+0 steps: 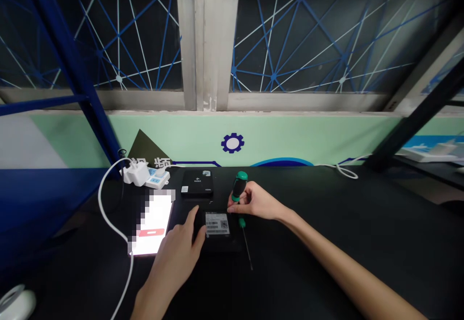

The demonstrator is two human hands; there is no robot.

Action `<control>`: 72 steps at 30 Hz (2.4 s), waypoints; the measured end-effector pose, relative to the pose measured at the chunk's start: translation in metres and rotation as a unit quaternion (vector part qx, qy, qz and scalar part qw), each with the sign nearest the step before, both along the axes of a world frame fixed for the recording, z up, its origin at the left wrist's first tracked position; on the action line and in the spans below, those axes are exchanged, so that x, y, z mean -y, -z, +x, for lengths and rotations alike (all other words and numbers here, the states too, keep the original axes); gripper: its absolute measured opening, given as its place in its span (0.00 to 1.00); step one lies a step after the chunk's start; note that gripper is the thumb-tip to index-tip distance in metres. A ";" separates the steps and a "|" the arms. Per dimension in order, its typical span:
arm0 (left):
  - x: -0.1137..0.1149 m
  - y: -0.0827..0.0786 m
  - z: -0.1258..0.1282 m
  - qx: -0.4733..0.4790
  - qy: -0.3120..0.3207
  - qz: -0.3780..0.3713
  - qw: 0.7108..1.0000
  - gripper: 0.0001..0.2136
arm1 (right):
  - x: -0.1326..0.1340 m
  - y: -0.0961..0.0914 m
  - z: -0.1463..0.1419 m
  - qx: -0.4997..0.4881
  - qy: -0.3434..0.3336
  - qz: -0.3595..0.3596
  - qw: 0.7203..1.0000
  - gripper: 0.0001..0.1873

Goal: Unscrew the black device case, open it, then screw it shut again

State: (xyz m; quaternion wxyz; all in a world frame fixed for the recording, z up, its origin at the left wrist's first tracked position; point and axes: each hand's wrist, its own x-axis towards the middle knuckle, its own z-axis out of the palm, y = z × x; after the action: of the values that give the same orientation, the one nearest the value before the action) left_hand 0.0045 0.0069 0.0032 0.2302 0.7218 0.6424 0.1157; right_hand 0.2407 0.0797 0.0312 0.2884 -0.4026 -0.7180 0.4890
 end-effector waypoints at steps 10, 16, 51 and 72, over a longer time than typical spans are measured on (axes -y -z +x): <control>0.000 0.001 0.000 0.002 0.001 0.005 1.000 0.26 | -0.005 0.004 0.002 -0.025 -0.010 -0.044 0.999 0.21; -0.001 0.000 0.000 -0.009 0.000 0.001 1.000 0.27 | -0.005 0.004 0.002 -0.020 0.008 -0.046 0.999 0.20; -0.001 0.002 0.000 -0.007 0.005 -0.006 1.000 0.27 | -0.006 0.010 0.005 -0.038 -0.048 0.000 0.998 0.22; -0.001 0.000 0.001 0.000 -0.001 -0.002 1.000 0.26 | -0.002 0.008 -0.002 -0.097 -0.034 -0.038 0.994 0.21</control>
State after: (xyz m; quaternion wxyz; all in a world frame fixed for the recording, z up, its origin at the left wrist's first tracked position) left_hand 0.0052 0.0075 0.0028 0.2314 0.7205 0.6436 0.1143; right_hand 0.2388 0.0814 0.0228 0.3246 -0.3392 -0.6810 0.5620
